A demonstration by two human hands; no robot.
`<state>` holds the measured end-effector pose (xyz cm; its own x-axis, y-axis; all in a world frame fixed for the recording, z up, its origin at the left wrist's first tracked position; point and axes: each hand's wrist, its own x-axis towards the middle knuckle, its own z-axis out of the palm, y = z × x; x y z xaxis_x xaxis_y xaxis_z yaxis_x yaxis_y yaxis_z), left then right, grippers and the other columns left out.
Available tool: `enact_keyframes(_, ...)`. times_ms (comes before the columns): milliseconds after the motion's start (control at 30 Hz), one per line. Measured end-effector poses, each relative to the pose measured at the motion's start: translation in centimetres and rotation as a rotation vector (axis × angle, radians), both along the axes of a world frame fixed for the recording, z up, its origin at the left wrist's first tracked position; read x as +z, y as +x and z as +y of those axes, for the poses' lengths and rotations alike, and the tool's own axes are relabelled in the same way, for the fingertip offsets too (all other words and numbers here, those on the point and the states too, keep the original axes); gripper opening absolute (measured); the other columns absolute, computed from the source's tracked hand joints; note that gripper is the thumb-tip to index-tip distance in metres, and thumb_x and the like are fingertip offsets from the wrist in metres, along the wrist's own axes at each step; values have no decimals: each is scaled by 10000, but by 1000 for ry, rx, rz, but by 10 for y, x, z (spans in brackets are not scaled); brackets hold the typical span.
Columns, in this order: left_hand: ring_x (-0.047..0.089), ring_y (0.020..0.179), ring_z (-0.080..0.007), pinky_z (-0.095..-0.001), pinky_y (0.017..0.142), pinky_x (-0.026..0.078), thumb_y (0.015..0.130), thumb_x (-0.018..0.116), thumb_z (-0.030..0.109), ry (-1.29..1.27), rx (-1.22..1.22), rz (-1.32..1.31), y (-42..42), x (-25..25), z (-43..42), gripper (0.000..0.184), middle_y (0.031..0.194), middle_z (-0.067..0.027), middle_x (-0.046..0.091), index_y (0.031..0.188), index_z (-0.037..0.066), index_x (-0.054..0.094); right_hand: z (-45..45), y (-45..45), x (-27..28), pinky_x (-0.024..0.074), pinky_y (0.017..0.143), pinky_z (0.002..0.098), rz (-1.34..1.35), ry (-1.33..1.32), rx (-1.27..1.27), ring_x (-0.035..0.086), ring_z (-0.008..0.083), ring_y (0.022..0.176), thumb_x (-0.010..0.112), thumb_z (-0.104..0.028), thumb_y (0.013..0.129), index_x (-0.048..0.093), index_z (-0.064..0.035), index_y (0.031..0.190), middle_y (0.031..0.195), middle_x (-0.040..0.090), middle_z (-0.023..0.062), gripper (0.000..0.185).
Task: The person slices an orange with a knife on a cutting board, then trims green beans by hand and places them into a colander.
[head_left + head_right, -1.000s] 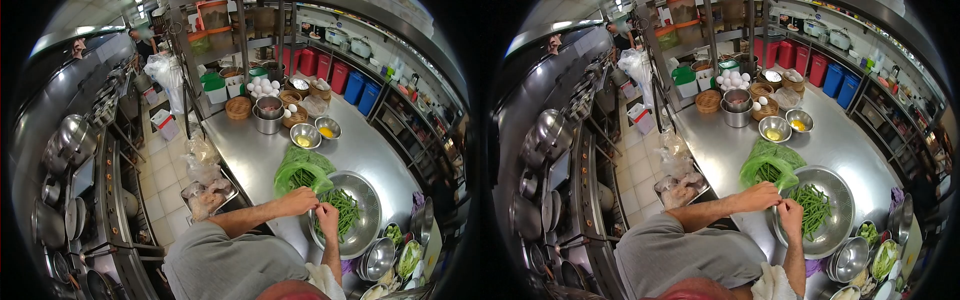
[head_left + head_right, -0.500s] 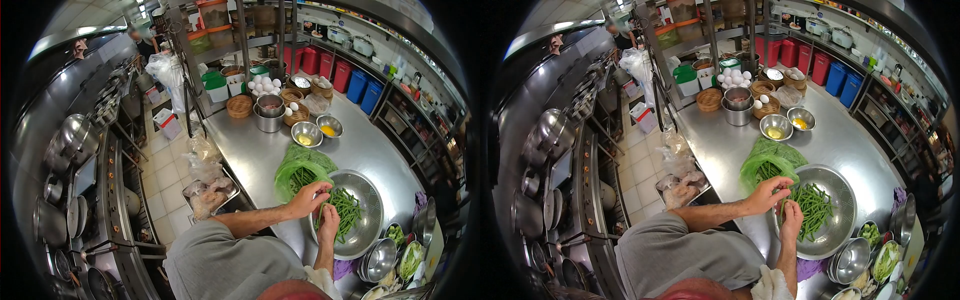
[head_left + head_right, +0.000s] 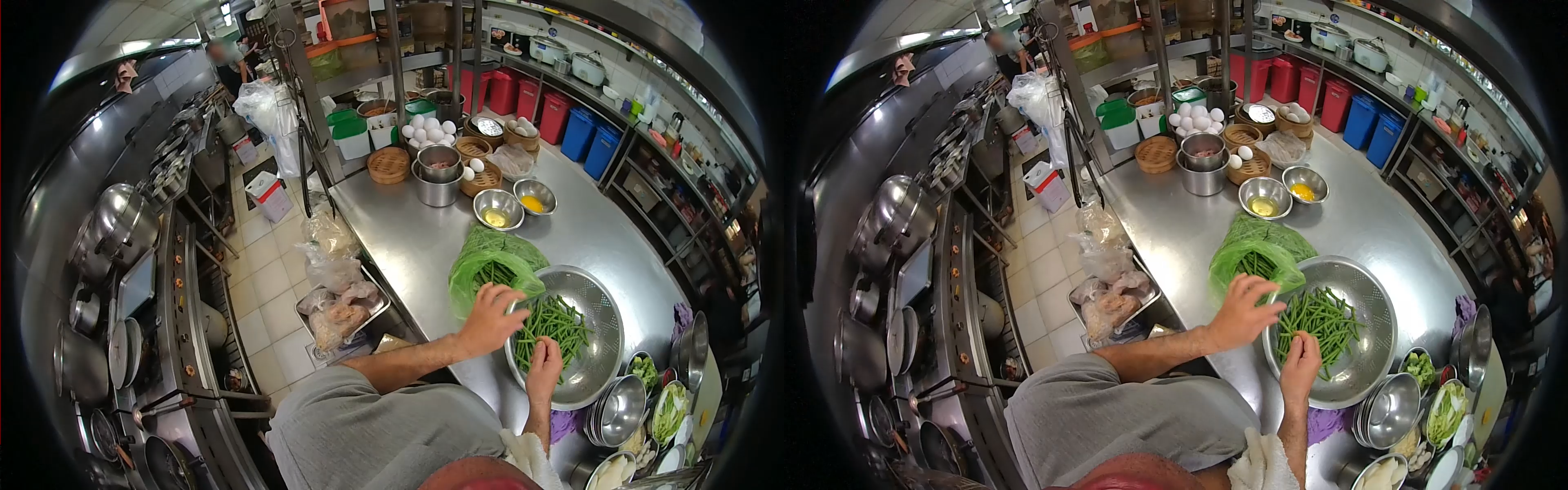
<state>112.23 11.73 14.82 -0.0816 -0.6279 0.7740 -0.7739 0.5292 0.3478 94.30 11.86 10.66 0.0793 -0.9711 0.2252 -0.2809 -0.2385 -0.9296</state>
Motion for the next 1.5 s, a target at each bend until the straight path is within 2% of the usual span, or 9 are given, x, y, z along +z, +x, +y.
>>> enact_keyframes(100, 475, 1047, -191, -522, 961, 225, 762, 643, 201, 7, -144, -120, -15, -18, -1, 138, 951, -20, 556, 886, 147, 619, 4, 0, 10, 393, 550, 289, 155, -119, -50, 470, 138, 596, 472, -61, 914, 570, 39, 934, 749, 509, 77, 142)
enact_keyframes(367, 479, 915, -187, -452, 878, 263, 792, 592, 166, 119, -281, -97, -25, -27, -12, 42, 870, -5, 521, 781, 132, 614, 5, -15, 26, 422, 592, 373, 365, -242, 61, 533, 307, 638, 515, -15, 862, 588, 42, 921, 752, 542, 173, 109)
enact_keyframes(633, 503, 806, -173, -411, 801, 292, 749, 625, 148, 90, -321, -126, -44, -17, -20, 63, 783, 19, 529, 810, 137, 637, -4, -25, 19, 434, 580, 374, 355, -291, -63, 557, 298, 643, 547, -16, 810, 585, 24, 891, 727, 567, 160, 98)
enact_keyframes(733, 523, 785, -190, -377, 777, 317, 739, 654, 108, 59, -416, -13, -59, -28, -27, 92, 802, 5, 551, 830, 121, 654, -1, -29, 10, 405, 513, 287, -82, 37, -124, 508, 152, 547, 532, -63, 848, 586, 5, 852, 641, 545, 66, 87)
enact_keyframes(833, 546, 754, -184, -313, 710, 414, 786, 653, 60, 370, -490, 371, -75, -33, -26, 84, 835, -50, 568, 867, 41, 646, 2, -32, 11, 366, 477, 216, -604, 307, -149, 457, 63, 516, 509, -126, 889, 589, -17, 836, 631, 527, -2, 146)
enact_keyframes(967, 575, 784, -170, -279, 677, 473, 808, 636, 39, 508, -486, 720, -90, -48, -45, 169, 885, -95, 586, 966, -17, 622, 6, -37, 9, 367, 476, 217, -718, 287, -297, 460, 65, 518, 506, -128, 893, 580, -13, 830, 629, 528, 3, 151)
enact_keyframes(1200, 595, 789, -171, -273, 719, 478, 783, 650, 32, 533, -553, 279, -8, -24, -38, 244, 952, -110, 597, 1022, -4, 619, 17, -38, 20, 435, 552, 223, -537, 252, -182, 522, 81, 589, 486, -146, 918, 568, -9, 878, 678, 560, 18, 165)
enact_keyframes(1367, 603, 835, -203, -292, 735, 483, 782, 637, 21, 831, -382, 170, 72, -63, -40, 231, 1002, -132, 599, 1011, 2, 623, -15, 34, 18, 462, 674, 257, -325, 186, 348, 564, 103, 719, 475, -172, 922, 563, -8, 878, 767, 606, 45, 192)
enact_keyframes(1500, 578, 980, -293, -374, 828, 472, 802, 587, 19, 468, -155, 107, 83, -126, -70, 273, 1052, -164, 590, 1074, 6, 608, -62, 114, -27, 466, 699, 322, -115, 148, 434, 594, 180, 743, 479, -170, 885, 565, -9, 821, 811, 621, 84, 193)
